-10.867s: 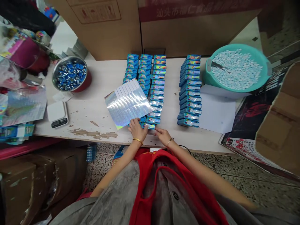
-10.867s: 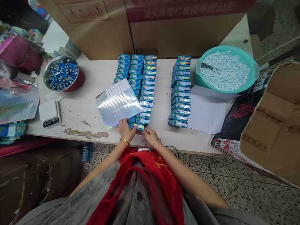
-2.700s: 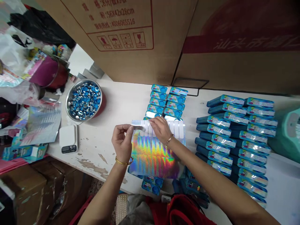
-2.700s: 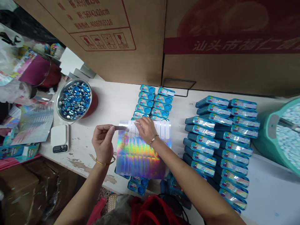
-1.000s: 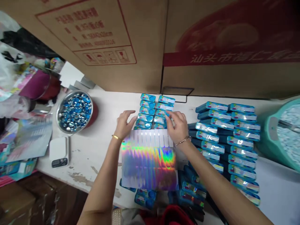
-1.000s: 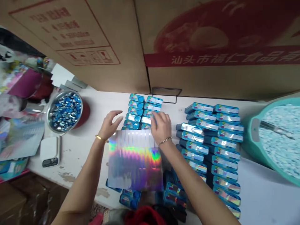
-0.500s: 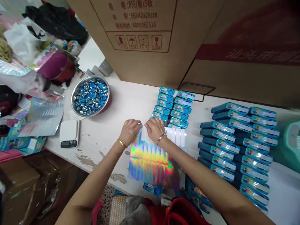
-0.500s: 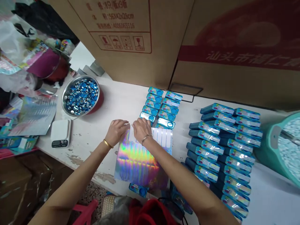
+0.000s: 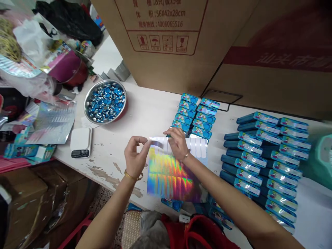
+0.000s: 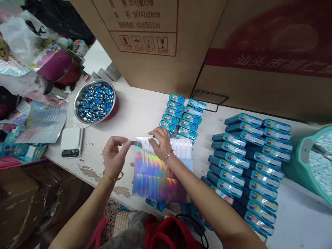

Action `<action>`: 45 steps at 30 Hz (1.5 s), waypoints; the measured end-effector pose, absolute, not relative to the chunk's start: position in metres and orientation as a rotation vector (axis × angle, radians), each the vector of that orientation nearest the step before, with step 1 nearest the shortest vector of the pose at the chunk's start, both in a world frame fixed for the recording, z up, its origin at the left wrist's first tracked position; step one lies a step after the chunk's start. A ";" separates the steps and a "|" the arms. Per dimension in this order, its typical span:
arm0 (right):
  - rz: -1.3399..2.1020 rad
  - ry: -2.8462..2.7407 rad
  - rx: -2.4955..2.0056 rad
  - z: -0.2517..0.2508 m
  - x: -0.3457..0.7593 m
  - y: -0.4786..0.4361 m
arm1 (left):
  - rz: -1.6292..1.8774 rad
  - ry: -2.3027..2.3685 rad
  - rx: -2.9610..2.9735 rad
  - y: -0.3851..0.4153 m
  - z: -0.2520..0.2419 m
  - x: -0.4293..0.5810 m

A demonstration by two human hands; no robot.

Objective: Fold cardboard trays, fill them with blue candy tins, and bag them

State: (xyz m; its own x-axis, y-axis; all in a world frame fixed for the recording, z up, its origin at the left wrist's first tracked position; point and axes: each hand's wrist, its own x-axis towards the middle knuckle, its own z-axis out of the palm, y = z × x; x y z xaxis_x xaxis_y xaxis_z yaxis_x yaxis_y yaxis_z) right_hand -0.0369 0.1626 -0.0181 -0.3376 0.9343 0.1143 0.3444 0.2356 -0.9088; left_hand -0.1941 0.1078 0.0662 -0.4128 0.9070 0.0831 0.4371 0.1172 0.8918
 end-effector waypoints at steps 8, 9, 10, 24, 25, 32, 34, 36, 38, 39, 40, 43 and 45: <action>1.424 -1.174 -1.272 0.006 0.002 0.160 | 1.213 1.588 0.775 0.160 0.033 -0.144; 1.395 -1.175 -1.298 0.004 0.012 0.164 | 1.192 1.570 0.781 0.168 0.027 -0.135; 1.344 -1.197 -1.334 0.002 0.024 0.169 | 1.178 1.561 0.820 0.177 0.021 -0.126; 0.809 -1.445 -1.964 -0.051 0.116 0.241 | 0.624 1.934 1.735 0.278 -0.029 -0.028; 0.815 -1.452 -1.986 -0.053 0.118 0.242 | 0.592 1.949 1.763 0.279 -0.030 -0.027; 0.921 -1.234 -1.875 -0.083 0.109 0.236 | 0.433 2.127 1.795 0.282 -0.029 -0.027; 0.924 -1.176 -1.765 -0.091 0.102 0.229 | 0.425 2.172 1.735 0.283 -0.028 -0.027; 0.923 -1.230 -1.708 -0.096 0.099 0.222 | 0.414 2.176 1.707 0.284 -0.029 -0.025; 0.902 -1.391 -1.774 -0.095 0.103 0.217 | 0.416 2.176 1.704 0.285 -0.030 -0.026; 0.866 -1.488 -1.839 -0.091 0.106 0.216 | 0.432 2.166 1.708 0.285 -0.030 -0.030; 0.803 -1.581 -1.902 -0.085 0.109 0.214 | 0.465 2.131 1.720 0.284 -0.029 -0.037; 0.577 -1.781 -1.920 -0.058 0.108 0.209 | 0.627 1.853 1.816 0.272 -0.019 -0.082; 0.545 -1.913 -1.767 -0.038 0.090 0.203 | 0.677 1.663 1.914 0.255 -0.006 -0.129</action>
